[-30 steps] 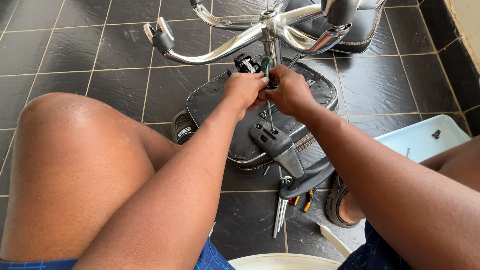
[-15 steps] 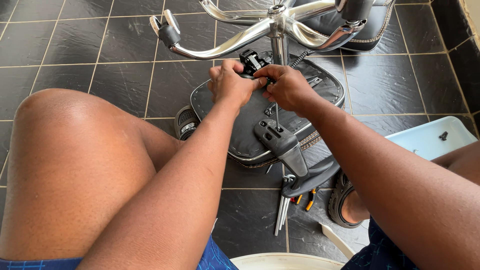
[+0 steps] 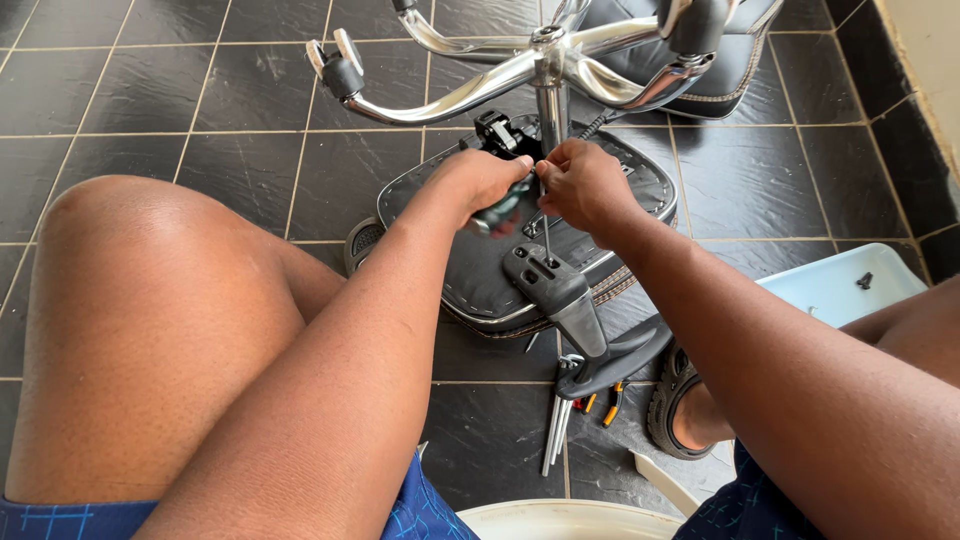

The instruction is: The person sits on the floor and uses a screwdriver to tighten screws on the base of an overturned salon-style chair. They manipulate the screwdriver and adjust the chair's central column and footrest assembly.

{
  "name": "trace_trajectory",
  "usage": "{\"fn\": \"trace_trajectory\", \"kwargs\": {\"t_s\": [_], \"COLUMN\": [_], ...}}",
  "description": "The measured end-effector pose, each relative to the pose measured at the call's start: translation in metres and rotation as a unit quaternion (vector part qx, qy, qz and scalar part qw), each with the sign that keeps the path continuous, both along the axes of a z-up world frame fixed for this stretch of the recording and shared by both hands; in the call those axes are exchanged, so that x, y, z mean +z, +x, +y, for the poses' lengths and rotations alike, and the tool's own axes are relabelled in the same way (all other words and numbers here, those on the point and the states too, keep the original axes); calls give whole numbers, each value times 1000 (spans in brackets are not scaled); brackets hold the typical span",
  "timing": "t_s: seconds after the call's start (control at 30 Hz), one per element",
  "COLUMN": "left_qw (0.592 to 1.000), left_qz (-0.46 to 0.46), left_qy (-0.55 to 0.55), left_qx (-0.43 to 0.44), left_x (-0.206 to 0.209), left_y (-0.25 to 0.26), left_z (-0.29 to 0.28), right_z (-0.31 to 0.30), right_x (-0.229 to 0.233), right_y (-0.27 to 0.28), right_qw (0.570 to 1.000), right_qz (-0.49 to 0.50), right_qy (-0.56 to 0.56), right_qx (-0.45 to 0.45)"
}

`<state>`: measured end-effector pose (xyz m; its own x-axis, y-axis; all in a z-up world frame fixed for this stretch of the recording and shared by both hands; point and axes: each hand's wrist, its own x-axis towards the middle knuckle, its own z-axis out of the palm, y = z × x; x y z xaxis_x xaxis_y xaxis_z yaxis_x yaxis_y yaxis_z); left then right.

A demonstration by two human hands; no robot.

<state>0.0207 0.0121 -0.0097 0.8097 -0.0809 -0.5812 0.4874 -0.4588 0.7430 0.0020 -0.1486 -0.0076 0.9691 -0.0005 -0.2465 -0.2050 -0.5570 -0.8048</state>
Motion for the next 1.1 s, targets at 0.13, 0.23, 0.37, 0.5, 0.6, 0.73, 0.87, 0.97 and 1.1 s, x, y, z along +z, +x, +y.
{"fn": "trace_trajectory", "kwargs": {"t_s": [0.13,0.23,0.37,0.5,0.6,0.73,0.87,0.97,1.1], "left_qw": [998,995,983,951,975,984,984,977,962], "left_qz": [20,26,12,-1,-13,-124,-126,-160,-212], "left_qy": [-59,-83,-169,-260,-155,14,20,4,-28], "left_qx": [11,55,69,165,159,130,122,138,170], "left_x": [-14,-26,-47,-60,-53,-32,-16,-10,-7], "left_y": [2,15,32,37,32,16,0,-7,-10], "left_z": [-18,-30,-37,-49,-48,-42,-40,-41,-41], "right_z": [-11,-21,-33,-44,-57,-66,-53,-34,-18], "right_x": [0,7,26,28,21,5,-2,-6,-4], "right_y": [3,-2,-14,-20,-10,5,11,10,9], "right_qw": [994,984,979,974,977,970,951,958,981], "right_qz": [-13,31,117,120,95,24,-10,-58,-73], "right_qy": [99,154,131,107,152,235,230,153,75], "right_qx": [51,84,109,159,119,-61,-206,-234,-162]}}
